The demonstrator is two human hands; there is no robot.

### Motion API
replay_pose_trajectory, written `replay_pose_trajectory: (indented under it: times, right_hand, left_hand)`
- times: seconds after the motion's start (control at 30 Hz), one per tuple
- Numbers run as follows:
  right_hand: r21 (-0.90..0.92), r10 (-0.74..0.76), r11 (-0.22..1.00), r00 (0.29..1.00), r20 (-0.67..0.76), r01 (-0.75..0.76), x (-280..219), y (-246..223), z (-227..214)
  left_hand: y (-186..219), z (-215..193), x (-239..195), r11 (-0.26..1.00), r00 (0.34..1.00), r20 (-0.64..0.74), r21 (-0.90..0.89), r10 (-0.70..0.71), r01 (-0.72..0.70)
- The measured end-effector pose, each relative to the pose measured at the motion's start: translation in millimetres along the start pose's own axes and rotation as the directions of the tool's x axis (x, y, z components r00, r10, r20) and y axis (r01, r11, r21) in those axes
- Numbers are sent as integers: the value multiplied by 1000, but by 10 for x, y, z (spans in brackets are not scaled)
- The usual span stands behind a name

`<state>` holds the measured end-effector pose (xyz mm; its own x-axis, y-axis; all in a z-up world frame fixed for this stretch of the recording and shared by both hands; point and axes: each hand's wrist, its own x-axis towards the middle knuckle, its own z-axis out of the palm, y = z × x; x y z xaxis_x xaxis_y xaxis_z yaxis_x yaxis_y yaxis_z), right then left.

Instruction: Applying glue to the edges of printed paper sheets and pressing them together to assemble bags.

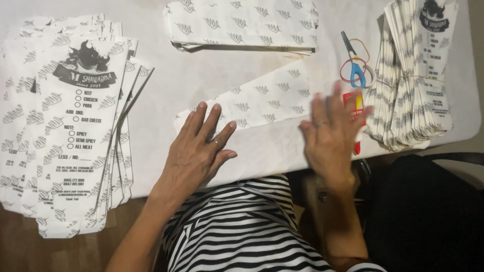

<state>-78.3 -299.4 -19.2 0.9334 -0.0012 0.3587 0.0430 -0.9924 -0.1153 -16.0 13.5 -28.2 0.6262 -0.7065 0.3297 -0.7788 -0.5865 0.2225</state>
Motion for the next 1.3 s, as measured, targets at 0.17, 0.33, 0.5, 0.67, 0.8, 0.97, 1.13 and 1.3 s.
replay_pose_trajectory:
  times: [0.17,0.33,0.5,0.67,0.8,0.97,1.13,1.3]
  right_hand:
    - [240,-369,922,878,305,303,278,-739,71]
    - [223,-431,900,691,581,374,451,-685,139]
    - [51,14,997,836,548,-51,606,-207,-120]
    - [79,-74,996,916,394,46,480,-184,75]
    - [94,-55,995,920,388,20,470,-231,53]
    - [95,-36,995,905,425,-5,491,-273,21]
    - [97,-27,995,907,419,-16,482,-209,59]
    - [135,-15,990,897,441,-50,508,-201,9]
  left_hand:
    - [-92,-169,-107,993,1000,-8,-114,-7,6]
    - [-52,-210,-93,987,998,-19,-147,-60,57]
    - [92,-185,21,984,983,-98,-103,-157,147]
    - [408,455,519,980,946,-277,-150,-170,132]
    - [733,686,863,966,967,-6,-31,-255,255]
    - [699,414,721,913,913,41,-32,-406,408]
    - [288,237,187,860,861,15,-39,-509,509]
    - [118,-32,-230,768,766,56,26,-640,640]
